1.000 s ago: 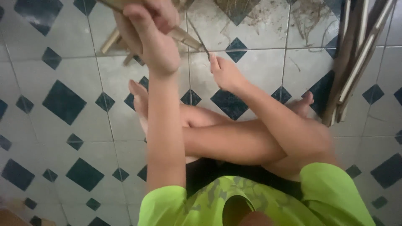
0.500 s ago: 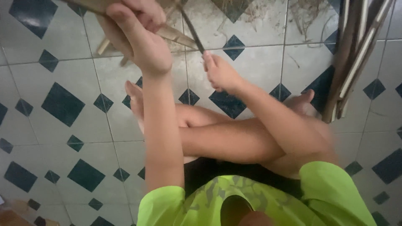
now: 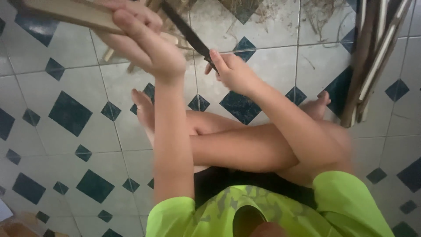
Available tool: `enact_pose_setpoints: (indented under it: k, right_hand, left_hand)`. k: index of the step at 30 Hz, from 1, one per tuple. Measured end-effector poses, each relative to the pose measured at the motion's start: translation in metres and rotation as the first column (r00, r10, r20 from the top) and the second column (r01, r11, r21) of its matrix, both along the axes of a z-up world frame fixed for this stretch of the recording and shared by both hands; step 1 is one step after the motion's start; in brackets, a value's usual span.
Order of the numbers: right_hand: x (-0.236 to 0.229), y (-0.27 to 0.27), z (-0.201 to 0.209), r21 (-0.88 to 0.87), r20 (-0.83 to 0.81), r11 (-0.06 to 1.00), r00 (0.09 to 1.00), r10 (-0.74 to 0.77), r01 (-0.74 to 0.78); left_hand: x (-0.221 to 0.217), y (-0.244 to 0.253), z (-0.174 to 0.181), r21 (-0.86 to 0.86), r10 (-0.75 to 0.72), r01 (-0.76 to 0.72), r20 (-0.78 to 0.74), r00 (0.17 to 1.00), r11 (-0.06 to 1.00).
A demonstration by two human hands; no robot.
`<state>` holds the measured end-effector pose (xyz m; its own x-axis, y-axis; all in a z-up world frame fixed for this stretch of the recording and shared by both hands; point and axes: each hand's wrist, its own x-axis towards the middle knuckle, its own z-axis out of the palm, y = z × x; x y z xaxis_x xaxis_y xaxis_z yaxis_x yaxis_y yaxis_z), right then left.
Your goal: The person scrapes the outer layer of wooden stalks with a knife while sitting on the floor.
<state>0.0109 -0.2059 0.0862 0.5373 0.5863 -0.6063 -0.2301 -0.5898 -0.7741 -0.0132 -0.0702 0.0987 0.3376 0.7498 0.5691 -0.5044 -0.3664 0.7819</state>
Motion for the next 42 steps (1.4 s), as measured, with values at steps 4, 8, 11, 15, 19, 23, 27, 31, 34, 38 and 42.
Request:
enact_pose_setpoints:
  k: [4,8,11,15,19,23,27,31,34,38,42]
  right_hand:
    - [-0.008,-0.003,-0.003,0.022,0.251,1.000,0.968,-0.010,0.005]
    - [-0.004,-0.004,-0.026,0.001,0.342,0.997,0.937,0.071,-0.076]
    - [-0.002,-0.006,-0.014,0.053,0.373,0.996,0.927,0.044,-0.069]
    - [-0.005,-0.007,-0.016,0.118,0.393,0.992,0.919,-0.004,-0.046]
    - [0.002,-0.009,-0.029,0.018,0.413,0.999,0.910,0.037,-0.048]
    - [-0.004,-0.009,-0.033,0.046,0.345,0.996,0.937,0.054,-0.074]
    - [-0.001,-0.009,-0.039,0.030,0.397,0.998,0.917,0.041,-0.057]
    - [-0.006,-0.013,-0.025,0.156,0.310,0.985,0.950,0.020,-0.072]
    - [0.004,-0.013,-0.041,-0.097,0.294,0.994,0.952,0.081,-0.055]
    - [-0.006,-0.010,-0.034,-0.035,0.264,0.999,0.964,0.030,-0.022]
    - [0.012,-0.018,-0.052,-0.238,0.249,0.965,0.953,0.171,-0.111]
  left_hand:
    - [0.004,-0.001,0.005,0.036,0.016,-0.017,0.036,0.999,0.999]
    - [0.005,-0.002,0.004,0.061,0.031,-0.032,0.021,0.999,0.998]
    - [0.014,-0.005,0.021,0.124,-0.055,0.044,0.089,0.995,0.991]
    - [0.013,-0.015,0.022,0.113,-0.173,0.160,0.109,0.979,0.981]
    - [0.019,-0.007,0.022,0.195,-0.212,0.175,0.187,0.959,0.965]
    - [0.013,-0.011,0.022,0.153,-0.115,0.095,0.124,0.986,0.984]
    - [0.017,-0.014,0.029,0.135,-0.056,0.039,0.124,0.991,0.990]
    - [0.014,-0.013,0.022,0.147,-0.117,0.093,0.165,0.979,0.985]
    - [0.018,-0.011,0.026,0.155,-0.120,0.091,0.189,0.975,0.984]
    - [0.017,-0.013,0.026,0.130,-0.046,0.033,0.104,0.993,0.991]
    - [0.011,0.002,0.016,0.125,-0.064,0.046,0.145,0.987,0.991]
